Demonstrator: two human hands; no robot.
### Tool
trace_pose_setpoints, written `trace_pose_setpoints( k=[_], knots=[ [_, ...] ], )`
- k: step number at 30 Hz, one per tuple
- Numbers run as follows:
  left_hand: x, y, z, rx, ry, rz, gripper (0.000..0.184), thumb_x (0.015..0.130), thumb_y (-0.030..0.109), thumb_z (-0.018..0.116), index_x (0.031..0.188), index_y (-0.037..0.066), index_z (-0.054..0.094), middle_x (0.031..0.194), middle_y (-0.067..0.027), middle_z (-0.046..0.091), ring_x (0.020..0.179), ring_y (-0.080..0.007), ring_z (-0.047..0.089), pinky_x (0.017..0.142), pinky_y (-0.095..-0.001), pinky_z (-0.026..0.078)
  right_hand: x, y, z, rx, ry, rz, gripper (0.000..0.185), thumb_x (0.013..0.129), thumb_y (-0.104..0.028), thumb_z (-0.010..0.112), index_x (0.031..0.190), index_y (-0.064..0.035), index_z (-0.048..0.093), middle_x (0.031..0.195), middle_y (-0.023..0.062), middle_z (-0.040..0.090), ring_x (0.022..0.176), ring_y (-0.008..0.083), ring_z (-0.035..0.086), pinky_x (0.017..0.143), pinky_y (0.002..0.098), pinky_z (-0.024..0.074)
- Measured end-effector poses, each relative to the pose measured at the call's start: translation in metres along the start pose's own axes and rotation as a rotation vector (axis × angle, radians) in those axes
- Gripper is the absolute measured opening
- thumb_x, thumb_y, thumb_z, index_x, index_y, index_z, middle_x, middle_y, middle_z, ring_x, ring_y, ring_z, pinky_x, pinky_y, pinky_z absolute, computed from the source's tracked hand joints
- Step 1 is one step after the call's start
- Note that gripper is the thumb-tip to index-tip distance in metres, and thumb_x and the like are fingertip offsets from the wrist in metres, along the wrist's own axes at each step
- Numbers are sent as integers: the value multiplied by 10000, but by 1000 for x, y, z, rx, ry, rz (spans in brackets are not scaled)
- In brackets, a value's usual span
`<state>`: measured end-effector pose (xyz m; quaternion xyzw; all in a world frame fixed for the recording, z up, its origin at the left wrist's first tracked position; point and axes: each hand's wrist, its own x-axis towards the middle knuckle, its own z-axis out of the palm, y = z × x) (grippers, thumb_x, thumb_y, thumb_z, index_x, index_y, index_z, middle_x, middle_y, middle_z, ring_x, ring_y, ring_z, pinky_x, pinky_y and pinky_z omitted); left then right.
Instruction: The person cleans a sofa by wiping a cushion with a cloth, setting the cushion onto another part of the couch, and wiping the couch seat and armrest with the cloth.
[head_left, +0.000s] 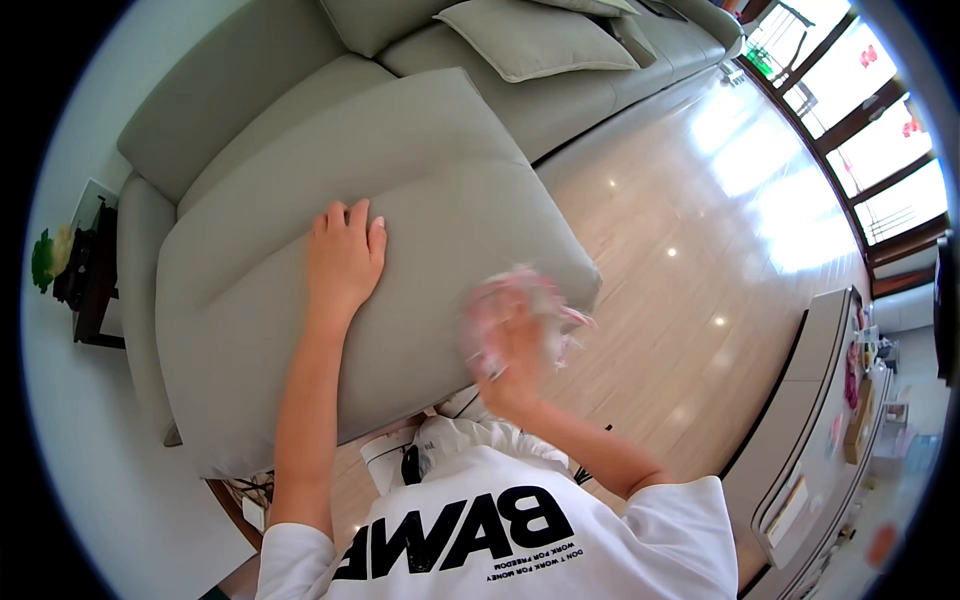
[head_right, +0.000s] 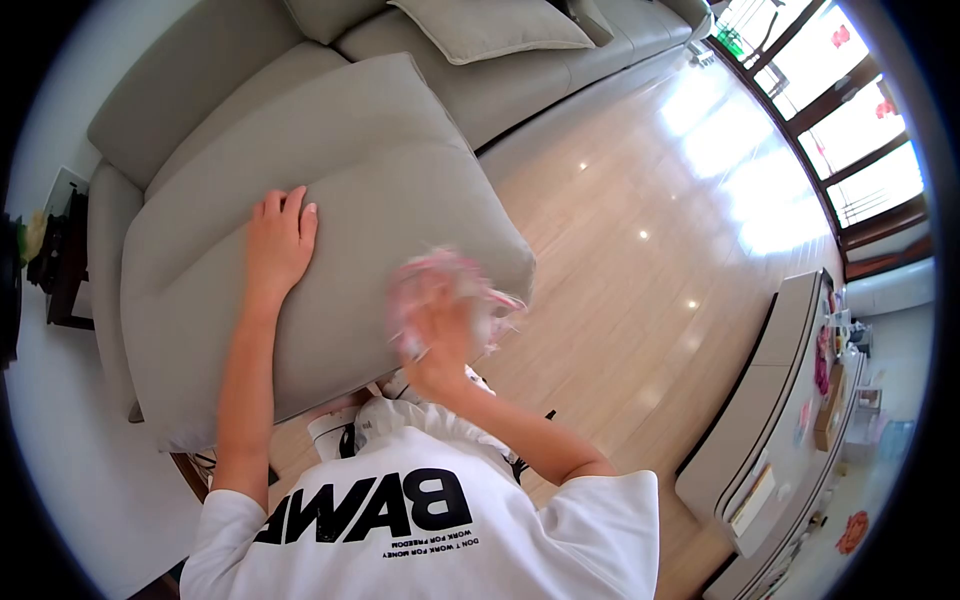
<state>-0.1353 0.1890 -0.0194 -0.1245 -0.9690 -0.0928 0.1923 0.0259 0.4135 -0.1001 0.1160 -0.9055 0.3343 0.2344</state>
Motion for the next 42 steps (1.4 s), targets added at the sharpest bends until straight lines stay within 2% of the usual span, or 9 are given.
trace_pose_setpoints(
  k=[4,7,15,16,20,23,27,30,42],
  knots=[
    [-1,-6,2,-15,26,12,378,1004,311,574,1244,33,659,1139,-181,630,1033,-382,603,878,-488,501,38,-39,-18,235,-357,-320,810,724,-161,756,1494,-110,508,1623,157,393,1516,375,332,1183,630,232],
    [-1,-9,3,-32,47,9,378,997,319,578,1228,31,662,1123,-182,627,1018,-376,597,870,-491,494,94,-3,-27,-126,-457,-447,814,711,-214,795,1480,-170,533,1633,116,393,1513,336,347,1170,643,258],
    [0,-3,-5,-27,55,-10,368,991,313,577,1190,19,672,1097,-188,620,982,-362,583,866,-475,472,232,83,4,-87,-493,302,696,1015,-545,494,1548,-100,441,1648,131,356,1530,363,291,1199,625,239],
    [-1,-4,-8,-43,50,-10,361,984,307,583,1181,20,679,1092,-182,624,982,-361,586,862,-479,476,223,26,-16,-369,-583,272,698,1034,-530,462,1550,-62,425,1653,128,348,1535,355,283,1213,603,228],
    [4,-11,-16,-98,-44,33,318,956,277,606,1141,38,707,1062,-154,639,975,-351,600,838,-487,492,166,-12,-19,-63,-696,-410,579,1050,-417,469,1569,-164,427,1654,119,350,1543,374,256,1235,588,186],
    [23,-37,-20,-192,-203,84,279,934,253,623,1116,65,722,1035,-135,645,982,-337,611,823,-480,507,175,-6,-29,180,-782,-373,577,1026,-445,511,1564,-250,444,1671,102,325,1560,359,224,1233,622,145],
    [52,-55,-39,-297,-418,117,244,912,216,651,1102,84,728,1020,-126,638,996,-325,616,828,-447,515,217,25,-11,-154,-648,-161,632,1002,-491,547,1587,-292,414,1712,80,230,1587,322,162,1234,639,72],
    [39,-62,-16,-449,-223,84,270,904,191,674,1138,66,723,1077,-117,617,1038,-315,593,895,-429,492,262,51,15,-38,-684,71,661,1006,-508,553,1608,-301,378,1731,98,159,1598,320,113,1238,624,18],
    [39,-65,-24,-315,-32,99,361,879,208,708,1223,110,660,1317,-138,539,1243,-337,488,1086,-491,329,448,139,177,89,369,171,737,1025,-507,501,1619,-118,302,1672,238,229,1477,437,361,1201,509,314]
  ],
)
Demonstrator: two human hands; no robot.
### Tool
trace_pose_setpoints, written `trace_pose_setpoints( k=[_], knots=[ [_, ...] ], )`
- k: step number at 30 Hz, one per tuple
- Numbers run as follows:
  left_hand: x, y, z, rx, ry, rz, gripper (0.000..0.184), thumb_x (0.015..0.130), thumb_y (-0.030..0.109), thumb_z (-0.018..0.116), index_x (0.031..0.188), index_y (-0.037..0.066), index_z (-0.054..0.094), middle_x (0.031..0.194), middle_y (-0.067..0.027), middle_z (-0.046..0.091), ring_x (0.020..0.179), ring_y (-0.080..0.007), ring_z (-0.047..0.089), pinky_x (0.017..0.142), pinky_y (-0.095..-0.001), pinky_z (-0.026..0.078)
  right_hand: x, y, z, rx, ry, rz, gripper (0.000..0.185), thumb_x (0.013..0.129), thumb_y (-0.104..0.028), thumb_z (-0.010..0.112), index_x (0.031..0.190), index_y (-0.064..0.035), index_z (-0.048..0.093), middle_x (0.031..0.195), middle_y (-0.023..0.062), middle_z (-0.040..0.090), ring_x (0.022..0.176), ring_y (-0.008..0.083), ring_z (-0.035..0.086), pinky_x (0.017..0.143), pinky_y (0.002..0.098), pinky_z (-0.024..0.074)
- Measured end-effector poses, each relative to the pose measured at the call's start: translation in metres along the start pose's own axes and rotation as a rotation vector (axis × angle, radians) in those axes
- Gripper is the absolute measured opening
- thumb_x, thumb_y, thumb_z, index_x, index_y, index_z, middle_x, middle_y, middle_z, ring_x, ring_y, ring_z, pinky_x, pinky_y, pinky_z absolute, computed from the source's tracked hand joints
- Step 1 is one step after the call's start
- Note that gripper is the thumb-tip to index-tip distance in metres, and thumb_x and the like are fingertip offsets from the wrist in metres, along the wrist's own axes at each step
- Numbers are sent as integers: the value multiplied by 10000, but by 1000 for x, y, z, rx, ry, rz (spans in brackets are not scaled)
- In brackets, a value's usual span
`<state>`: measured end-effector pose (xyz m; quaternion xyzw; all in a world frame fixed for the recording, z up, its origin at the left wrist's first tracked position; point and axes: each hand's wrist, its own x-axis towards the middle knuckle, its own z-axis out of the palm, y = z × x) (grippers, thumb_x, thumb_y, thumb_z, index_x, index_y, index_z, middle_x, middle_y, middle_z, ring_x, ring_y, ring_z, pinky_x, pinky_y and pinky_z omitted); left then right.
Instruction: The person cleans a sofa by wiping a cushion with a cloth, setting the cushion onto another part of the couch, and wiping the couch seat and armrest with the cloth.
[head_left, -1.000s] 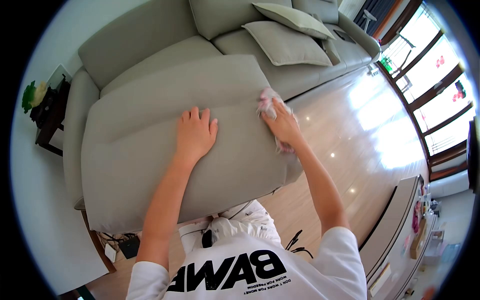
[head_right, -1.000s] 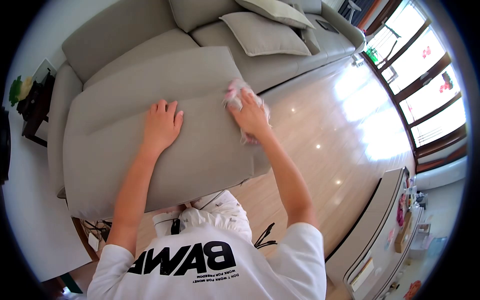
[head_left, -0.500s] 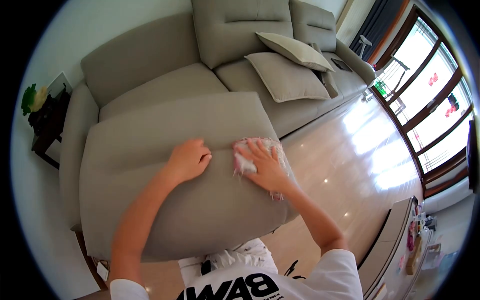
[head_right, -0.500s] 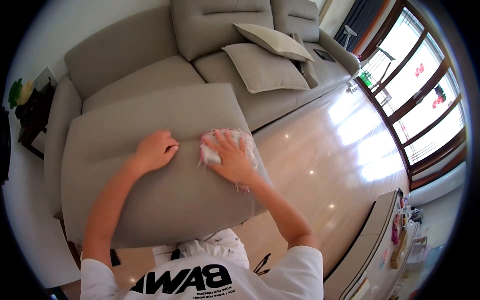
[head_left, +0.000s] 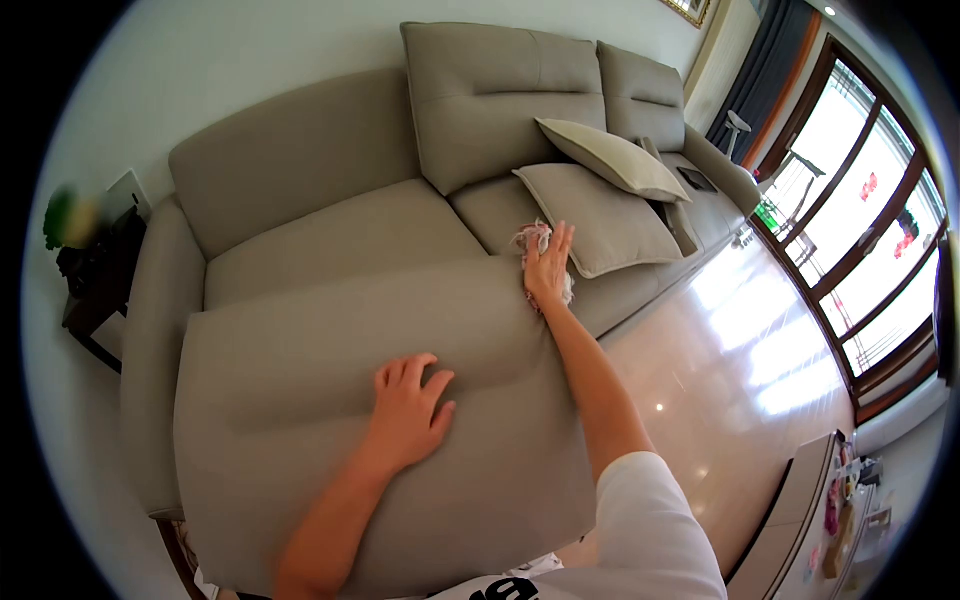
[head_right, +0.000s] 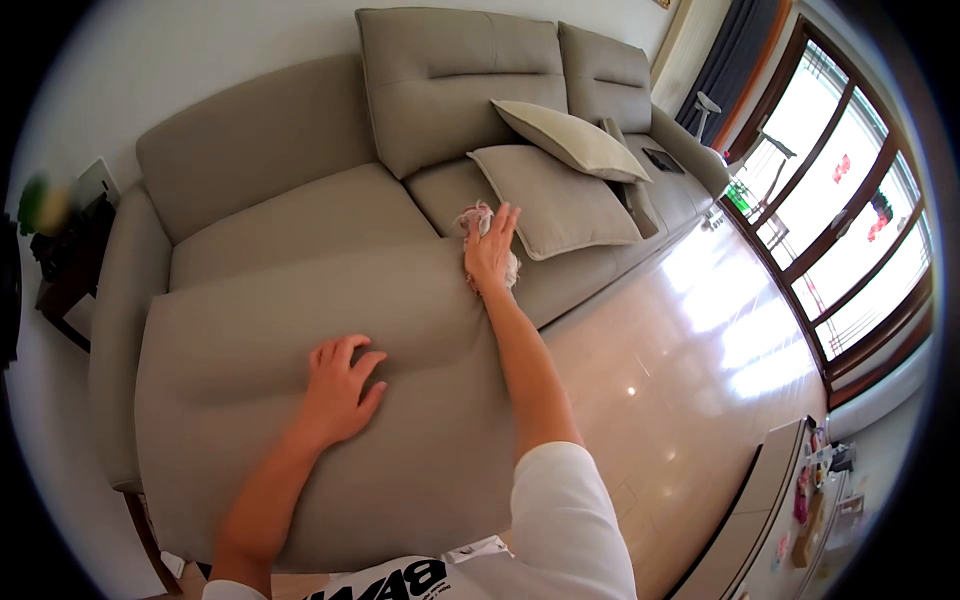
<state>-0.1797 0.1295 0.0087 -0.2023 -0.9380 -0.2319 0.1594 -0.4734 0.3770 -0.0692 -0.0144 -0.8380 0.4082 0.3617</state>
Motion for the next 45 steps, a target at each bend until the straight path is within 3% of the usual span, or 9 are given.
trace_pose_setpoints(
  k=[5,11,16,20,24,27,30,38,45],
  knots=[
    [1,-5,0,-73,14,-40,315,861,188,720,1167,146,661,1276,-93,545,1215,-303,496,1066,-471,328,12,20,-8,-120,-698,431,883,945,-702,483,1553,-65,413,1607,259,364,1444,434,417,1200,458,318],
    [-4,-5,4,-86,38,-51,321,847,169,731,1157,160,647,1266,-76,535,1193,-291,497,1045,-456,333,-77,24,-153,-38,-962,257,830,986,-646,484,1558,-52,391,1610,268,351,1475,408,374,1207,423,306],
    [-7,1,4,-50,38,-31,334,863,167,720,1186,141,642,1296,-101,526,1204,-306,495,1065,-476,341,-125,-32,-221,-165,-849,80,765,1004,-638,435,1496,-54,492,1654,244,279,1528,386,270,1219,413,284],
    [-6,4,1,-4,10,-15,339,886,176,705,1212,112,639,1317,-129,522,1209,-322,502,1100,-497,338,-94,-4,-172,-256,-869,188,686,1000,-639,423,1279,-62,670,1558,239,435,1444,390,412,1167,429,355],
    [-4,3,0,20,6,-11,341,896,186,696,1221,100,636,1315,-139,526,1209,-324,511,1118,-503,330,-21,20,-73,-176,-846,352,692,979,-699,356,1011,-85,673,1196,192,667,1114,374,655,990,448,477],
    [0,2,0,-8,14,-23,344,882,191,707,1206,102,634,1289,-136,533,1211,-322,511,1105,-500,332,18,39,1,-101,-810,424,776,979,-726,287,1089,-91,719,1244,199,657,1106,366,662,1002,447,474],
    [7,-1,-1,-41,23,-42,337,870,193,715,1182,99,629,1260,-129,538,1205,-322,512,1089,-487,333,15,-40,15,-616,-817,135,836,982,-733,235,1225,-106,731,1241,213,677,1109,374,674,1026,460,465],
    [6,-4,-3,-124,120,-29,279,840,136,712,1101,71,638,1164,-127,579,1145,-319,546,1006,-474,368,-89,-235,80,-182,-1292,-375,850,1016,-653,231,1378,21,601,1511,233,514,1355,428,527,1154,531,363],
    [-4,-25,2,-245,406,-67,62,847,22,644,907,29,656,895,-116,647,873,-333,615,790,-432,462,-96,-231,78,-244,-1297,-653,696,1054,-602,272,1539,-135,451,1639,142,365,1439,403,425,1165,573,308]
  ],
)
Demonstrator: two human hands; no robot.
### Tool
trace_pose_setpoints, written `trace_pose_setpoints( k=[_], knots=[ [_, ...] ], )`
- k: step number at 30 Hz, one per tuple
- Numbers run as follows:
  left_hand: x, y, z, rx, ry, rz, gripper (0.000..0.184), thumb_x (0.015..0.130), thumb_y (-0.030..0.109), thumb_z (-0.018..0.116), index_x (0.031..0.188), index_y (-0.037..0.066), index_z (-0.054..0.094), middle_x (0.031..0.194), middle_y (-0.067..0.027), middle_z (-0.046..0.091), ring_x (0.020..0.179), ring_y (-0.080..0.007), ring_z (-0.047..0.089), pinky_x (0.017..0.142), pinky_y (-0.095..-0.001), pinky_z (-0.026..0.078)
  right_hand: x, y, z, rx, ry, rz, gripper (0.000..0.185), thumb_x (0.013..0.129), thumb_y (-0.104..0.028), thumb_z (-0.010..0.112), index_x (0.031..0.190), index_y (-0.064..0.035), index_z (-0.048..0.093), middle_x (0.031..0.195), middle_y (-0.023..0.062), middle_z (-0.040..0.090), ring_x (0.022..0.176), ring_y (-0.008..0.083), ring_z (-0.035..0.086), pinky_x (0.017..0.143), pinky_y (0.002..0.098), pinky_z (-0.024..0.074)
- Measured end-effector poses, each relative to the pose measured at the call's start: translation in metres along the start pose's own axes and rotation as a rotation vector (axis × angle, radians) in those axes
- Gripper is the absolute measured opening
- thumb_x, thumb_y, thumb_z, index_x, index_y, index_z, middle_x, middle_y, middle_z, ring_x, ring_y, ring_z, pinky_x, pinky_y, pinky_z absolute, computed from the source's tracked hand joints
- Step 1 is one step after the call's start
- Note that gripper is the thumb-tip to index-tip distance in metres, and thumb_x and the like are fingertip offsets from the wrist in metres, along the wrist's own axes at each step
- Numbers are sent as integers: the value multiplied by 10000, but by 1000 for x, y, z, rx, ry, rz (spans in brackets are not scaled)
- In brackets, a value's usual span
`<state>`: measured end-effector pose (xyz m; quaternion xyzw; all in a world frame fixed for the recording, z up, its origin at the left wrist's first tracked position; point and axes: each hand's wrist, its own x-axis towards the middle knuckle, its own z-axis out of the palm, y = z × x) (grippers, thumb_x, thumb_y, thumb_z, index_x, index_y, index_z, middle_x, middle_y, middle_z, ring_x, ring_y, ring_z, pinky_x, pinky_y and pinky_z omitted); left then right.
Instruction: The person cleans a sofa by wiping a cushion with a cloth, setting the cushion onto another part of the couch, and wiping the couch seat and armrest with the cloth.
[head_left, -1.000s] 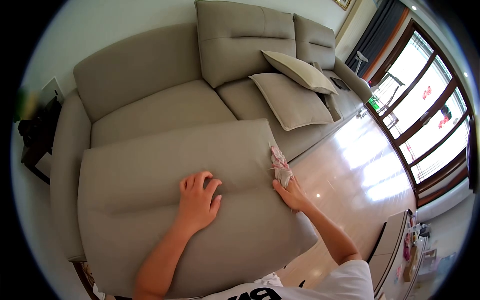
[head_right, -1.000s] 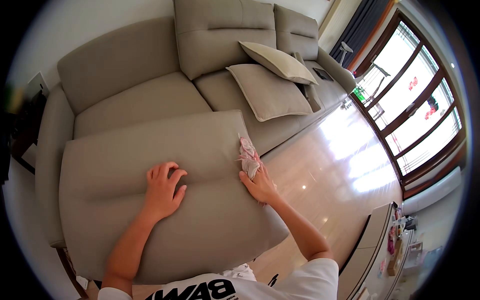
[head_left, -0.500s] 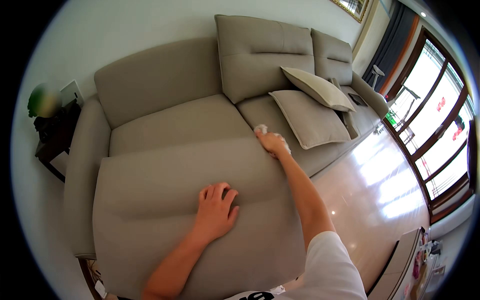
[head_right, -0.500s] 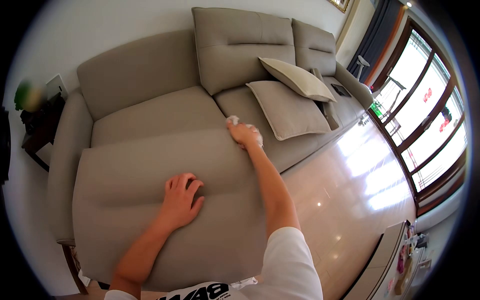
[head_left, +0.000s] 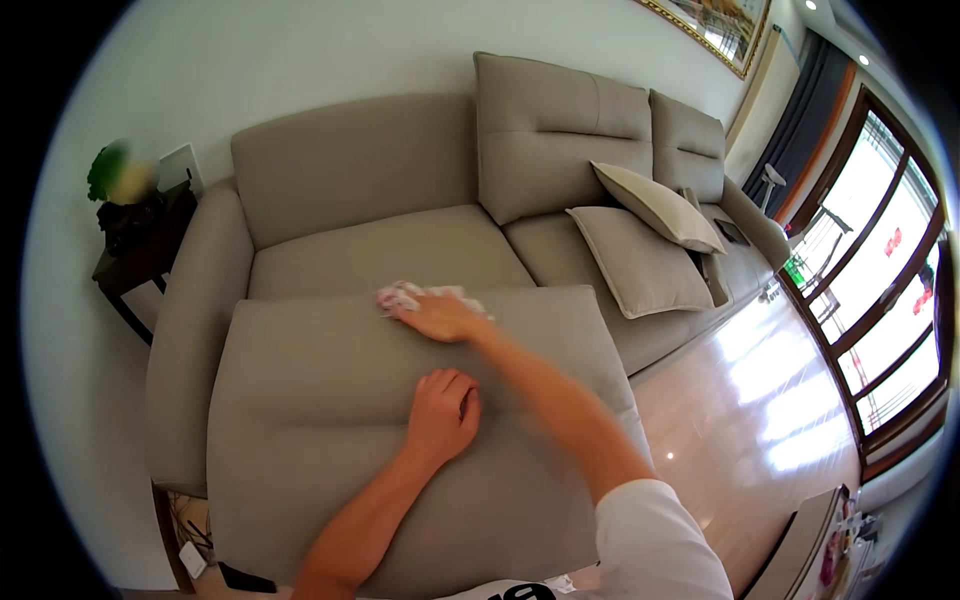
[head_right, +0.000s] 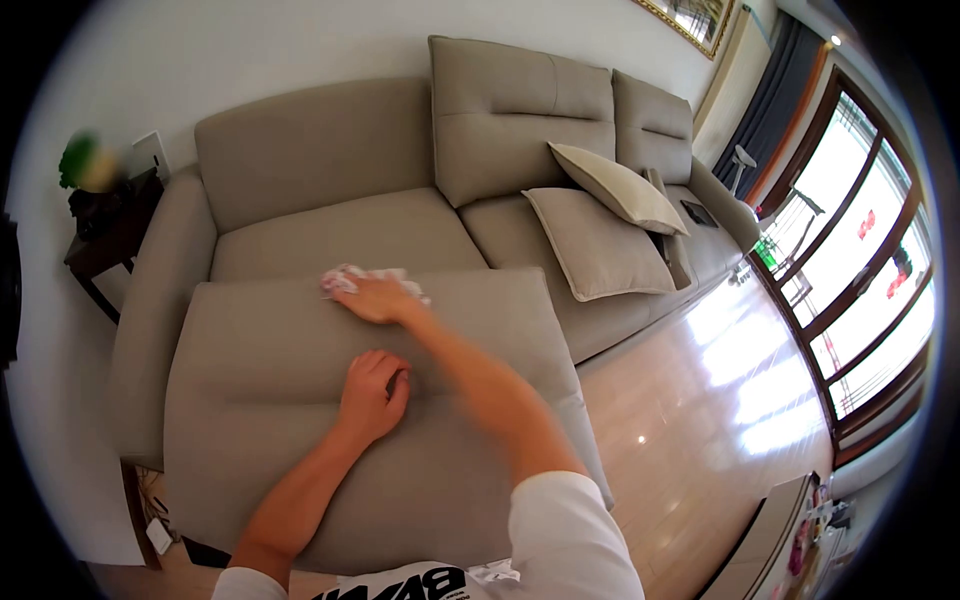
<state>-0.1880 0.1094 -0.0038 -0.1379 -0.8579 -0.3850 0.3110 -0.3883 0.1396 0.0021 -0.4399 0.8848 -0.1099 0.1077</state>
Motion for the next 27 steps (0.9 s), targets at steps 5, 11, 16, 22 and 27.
trace_pose_setpoints(
  k=[5,11,16,22,27],
  knots=[
    [-2,-8,2,-26,54,-27,40,843,20,625,877,27,645,870,-129,638,824,-346,609,762,-447,469,-126,100,-15,-366,23,388,589,1084,-527,279,1579,-215,348,1675,122,271,1530,357,276,1159,704,236],
    [1,-6,4,-188,84,-168,78,864,28,598,931,21,638,908,-142,633,861,-357,601,817,-476,470,-283,195,54,245,409,470,704,1064,-505,385,1636,-129,219,1687,267,132,1544,488,140,1233,592,201],
    [0,-4,9,-207,340,-171,179,940,75,544,1095,13,606,1129,-179,596,1085,-365,559,977,-459,431,-259,6,2,-137,8,404,788,1047,-598,371,1653,-123,203,1728,181,41,1575,456,12,1239,641,30],
    [7,-11,-29,-67,600,-165,210,1008,136,494,1146,18,599,1229,-171,567,1203,-337,519,1036,-445,404,-118,-69,65,-42,76,-238,605,1033,-416,430,1594,-193,388,1727,153,111,1579,454,-45,1207,703,-21],
    [17,-39,-60,11,680,-72,223,1033,151,463,1147,14,597,1240,-171,568,1197,-343,521,1039,-450,398,-48,-89,45,-31,93,-298,523,1042,-403,435,1516,-189,489,1698,69,253,1596,375,55,1220,691,38]
  ],
)
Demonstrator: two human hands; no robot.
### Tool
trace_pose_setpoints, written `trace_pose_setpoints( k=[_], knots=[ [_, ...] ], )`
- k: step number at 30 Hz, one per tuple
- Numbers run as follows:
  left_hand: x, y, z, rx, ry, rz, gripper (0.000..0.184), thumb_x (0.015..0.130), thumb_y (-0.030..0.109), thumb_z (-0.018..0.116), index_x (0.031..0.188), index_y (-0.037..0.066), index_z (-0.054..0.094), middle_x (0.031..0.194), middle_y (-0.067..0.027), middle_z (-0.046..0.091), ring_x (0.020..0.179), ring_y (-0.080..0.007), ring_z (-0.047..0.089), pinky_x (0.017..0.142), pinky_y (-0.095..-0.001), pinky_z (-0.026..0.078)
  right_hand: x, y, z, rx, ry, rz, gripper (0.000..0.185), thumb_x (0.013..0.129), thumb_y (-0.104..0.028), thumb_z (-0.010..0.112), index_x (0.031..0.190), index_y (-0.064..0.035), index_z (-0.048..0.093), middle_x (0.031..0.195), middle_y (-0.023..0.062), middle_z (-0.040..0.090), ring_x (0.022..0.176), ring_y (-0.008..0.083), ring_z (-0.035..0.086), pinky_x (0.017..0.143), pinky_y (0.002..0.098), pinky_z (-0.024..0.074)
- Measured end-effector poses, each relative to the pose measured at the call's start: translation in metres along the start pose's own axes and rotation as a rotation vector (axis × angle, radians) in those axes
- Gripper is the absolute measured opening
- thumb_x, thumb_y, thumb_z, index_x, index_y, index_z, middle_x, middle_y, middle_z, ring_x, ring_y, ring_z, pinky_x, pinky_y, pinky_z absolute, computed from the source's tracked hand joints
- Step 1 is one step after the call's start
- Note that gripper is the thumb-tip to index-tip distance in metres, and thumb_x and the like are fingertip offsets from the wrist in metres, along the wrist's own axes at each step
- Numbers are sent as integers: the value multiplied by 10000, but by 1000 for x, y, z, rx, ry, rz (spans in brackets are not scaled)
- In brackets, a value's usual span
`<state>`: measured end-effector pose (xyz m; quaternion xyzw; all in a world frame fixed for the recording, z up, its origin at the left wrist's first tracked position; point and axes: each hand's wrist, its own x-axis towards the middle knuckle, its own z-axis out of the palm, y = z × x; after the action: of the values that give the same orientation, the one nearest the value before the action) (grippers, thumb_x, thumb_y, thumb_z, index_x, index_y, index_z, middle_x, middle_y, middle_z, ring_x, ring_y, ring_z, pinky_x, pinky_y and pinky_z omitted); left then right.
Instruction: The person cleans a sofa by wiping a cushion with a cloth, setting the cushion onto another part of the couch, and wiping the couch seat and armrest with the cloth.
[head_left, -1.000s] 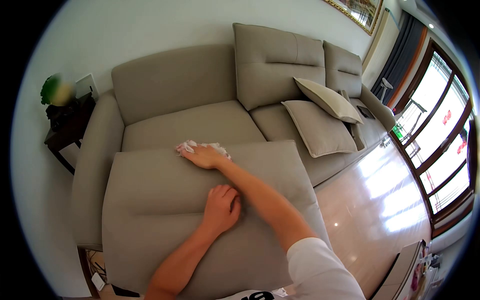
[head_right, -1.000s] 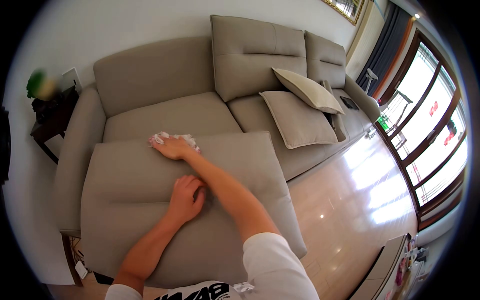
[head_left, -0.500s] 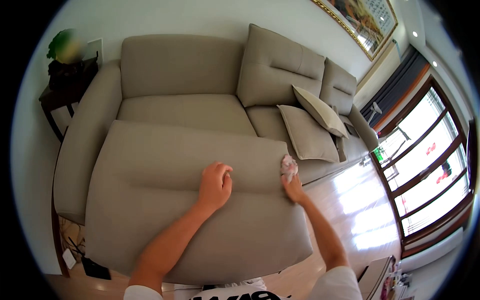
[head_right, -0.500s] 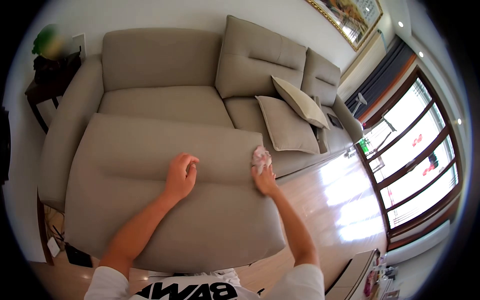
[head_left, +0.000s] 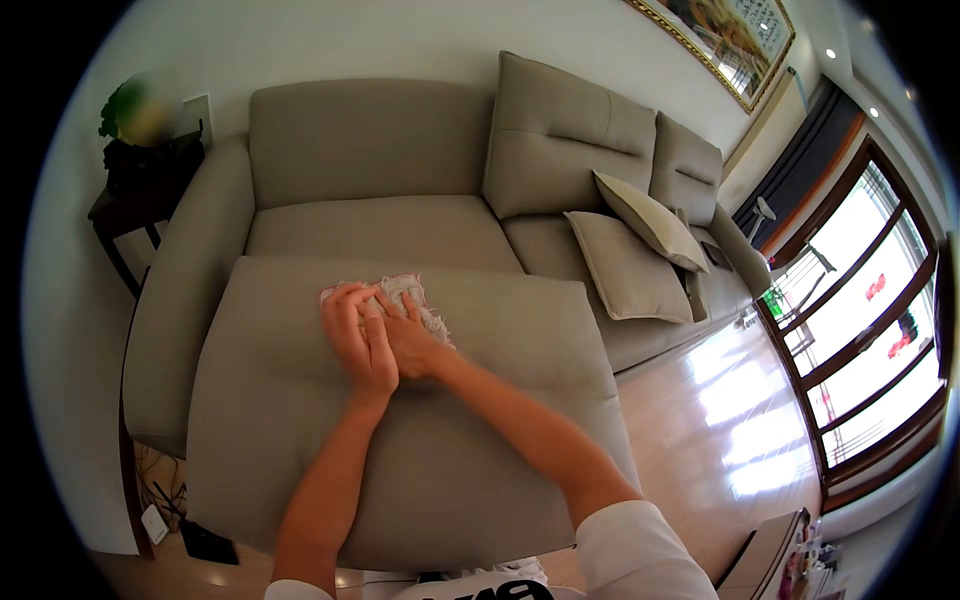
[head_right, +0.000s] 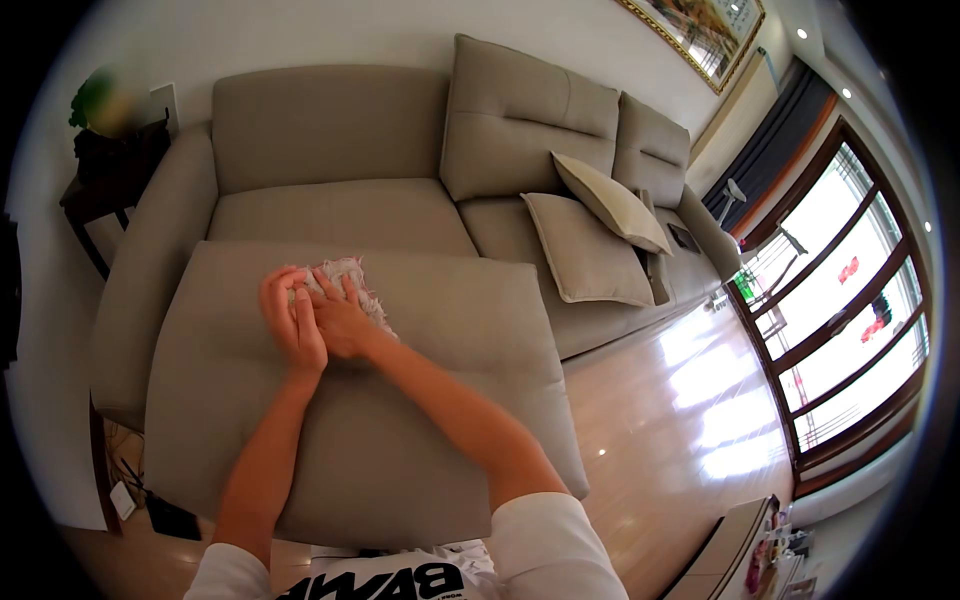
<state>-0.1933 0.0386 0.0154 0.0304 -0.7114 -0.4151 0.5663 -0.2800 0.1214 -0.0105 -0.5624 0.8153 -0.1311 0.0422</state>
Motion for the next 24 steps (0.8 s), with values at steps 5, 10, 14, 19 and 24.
trace_pose_setpoints(
  k=[5,10,14,19,24],
  knots=[
    [-15,-16,6,162,-216,-82,259,1037,200,463,1176,28,599,1242,-168,569,1168,-346,521,1029,-483,379,-48,82,-7,-728,492,59,524,1023,-440,515,1505,-235,499,1582,71,422,1414,340,408,1061,657,343],
    [-21,-11,12,144,-271,-181,283,1038,236,462,1209,47,585,1244,-151,564,1202,-348,508,1106,-538,321,-223,228,-12,-373,223,585,621,1062,-477,417,1633,-290,259,1676,109,255,1485,441,309,1119,723,271],
    [-26,-10,18,152,-266,-227,282,1041,245,460,1216,57,578,1247,-138,566,1226,-338,502,1181,-576,247,-243,154,-52,-71,86,970,661,1065,-517,362,1661,-316,156,1731,92,112,1529,506,185,1158,751,174],
    [-30,-12,22,117,-244,-249,299,1049,256,448,1237,58,571,1268,-140,564,1243,-335,494,1176,-561,250,-178,70,-25,-572,121,362,729,1023,-529,448,1648,-209,251,1699,164,213,1530,501,192,1154,741,185],
    [-19,-9,12,45,-153,-212,359,1065,281,416,1297,39,544,1354,-188,511,1297,-356,446,1143,-531,284,-50,-14,9,-313,122,110,807,987,-628,466,1642,-203,262,1687,170,247,1548,470,171,1184,727,102]
  ],
)
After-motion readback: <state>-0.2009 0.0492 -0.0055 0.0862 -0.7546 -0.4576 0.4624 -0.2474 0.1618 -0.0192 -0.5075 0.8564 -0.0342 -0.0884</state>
